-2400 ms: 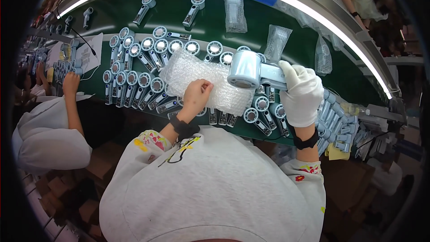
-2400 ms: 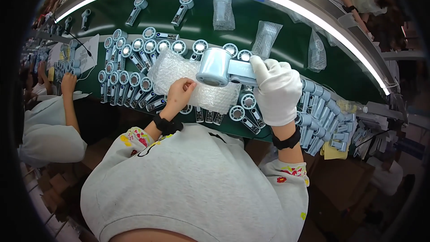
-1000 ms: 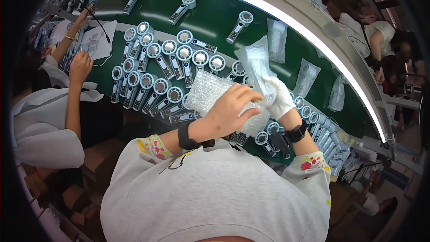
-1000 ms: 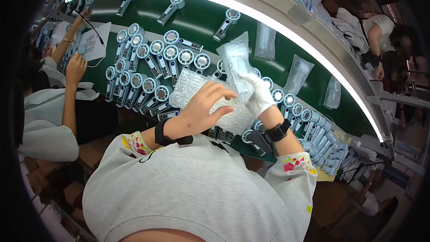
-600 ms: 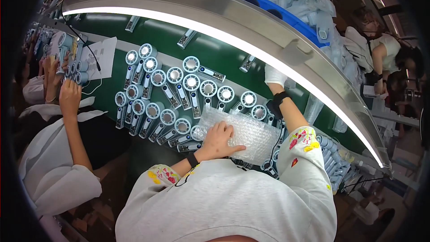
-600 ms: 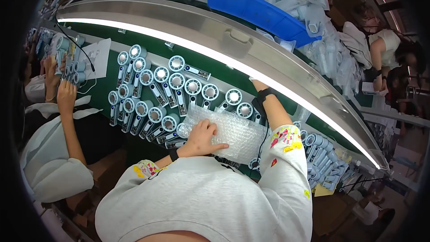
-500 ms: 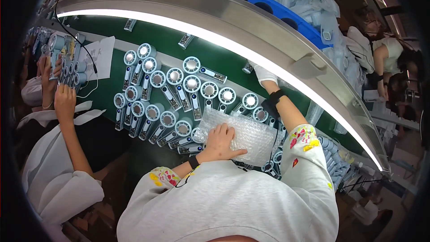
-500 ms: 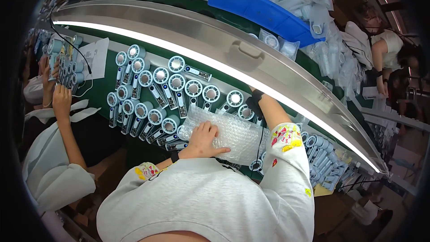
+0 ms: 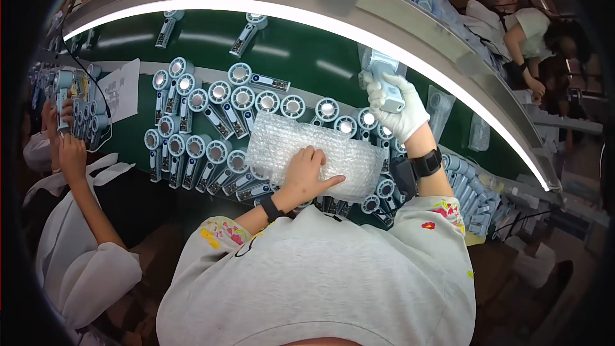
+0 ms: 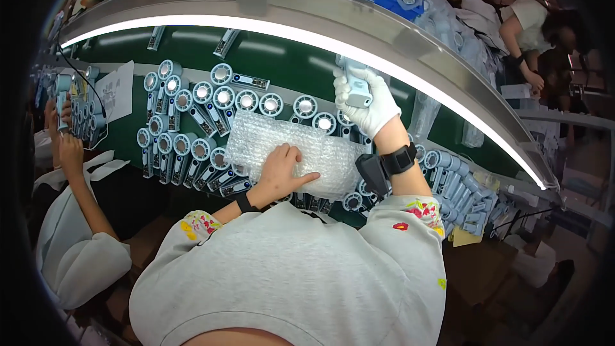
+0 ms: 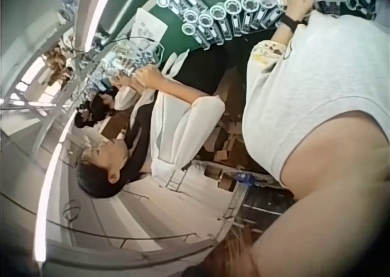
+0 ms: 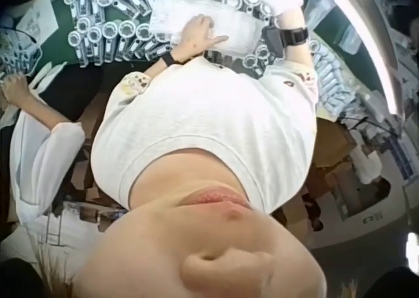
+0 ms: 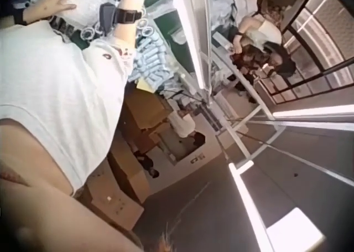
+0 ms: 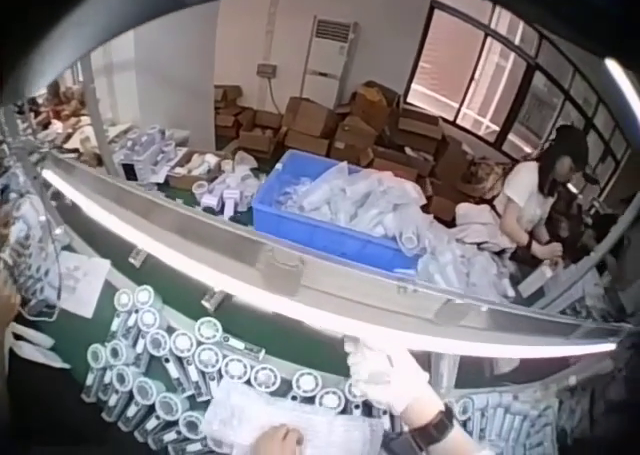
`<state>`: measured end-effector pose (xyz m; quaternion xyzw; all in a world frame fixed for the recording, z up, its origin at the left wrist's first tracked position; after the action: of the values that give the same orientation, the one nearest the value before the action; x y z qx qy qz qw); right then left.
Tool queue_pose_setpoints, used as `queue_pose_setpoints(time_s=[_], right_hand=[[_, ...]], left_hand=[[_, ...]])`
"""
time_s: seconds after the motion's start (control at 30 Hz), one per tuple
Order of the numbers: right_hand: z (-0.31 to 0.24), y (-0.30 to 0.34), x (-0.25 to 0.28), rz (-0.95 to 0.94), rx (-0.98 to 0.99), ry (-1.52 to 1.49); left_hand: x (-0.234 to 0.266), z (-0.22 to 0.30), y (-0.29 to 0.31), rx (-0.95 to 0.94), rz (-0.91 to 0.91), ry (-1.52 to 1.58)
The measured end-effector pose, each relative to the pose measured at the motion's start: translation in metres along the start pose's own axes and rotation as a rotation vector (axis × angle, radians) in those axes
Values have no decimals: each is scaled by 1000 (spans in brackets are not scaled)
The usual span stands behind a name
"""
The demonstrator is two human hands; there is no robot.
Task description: The person picks up bubble wrap bags from a box and places them on the table before sliding handheld fans into the bags one at a time. After each fan is bagged, the person sets it aside on the table and repeats the process.
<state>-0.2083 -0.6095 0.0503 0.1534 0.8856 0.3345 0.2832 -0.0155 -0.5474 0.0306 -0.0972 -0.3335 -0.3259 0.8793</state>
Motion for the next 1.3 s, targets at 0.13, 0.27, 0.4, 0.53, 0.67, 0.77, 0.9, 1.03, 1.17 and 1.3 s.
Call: queue_pose_setpoints(time_s=[0.13,0.27,0.4,0.53,0.67,0.77,0.9,1.03,1.17,1.3], right_hand=[[-1,74,-16,-87,189,326],[-36,150,-22,386,1115,1472],[-30,161,-1,322,879,1455],[-18,168,26,228,574,1437],[52,151,74,49,-43,661],[86,132,82,-21,18,789],[113,100,58,-176,128,607],[108,80,46,-183,339,556],[100,86,91,-41,312,446],[97,103,115,3,250,151]], left_hand=[[-7,2,2,8,63,-219],[-17,-2,2,4,120,-92],[-16,8,2,42,148,0],[-21,23,1,62,190,-213],[-24,8,1,90,248,-263],[-27,-12,0,150,241,-154],[-23,-18,-2,102,169,-182],[-2,-36,6,305,106,342],[65,16,29,317,239,956],[90,-12,46,421,395,1158]])
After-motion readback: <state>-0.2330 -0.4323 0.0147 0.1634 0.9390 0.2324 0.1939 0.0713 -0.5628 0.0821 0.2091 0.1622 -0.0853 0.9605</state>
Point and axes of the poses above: each hand's wrist, its own y-axis away from the middle knuckle, its own x-axis out of the back of the hand, z = x × y, the point moved 8 cm from there along -y, towards the middle knuckle, and after that the axes turned 3 degrees about -y, right-handed, at the moved point
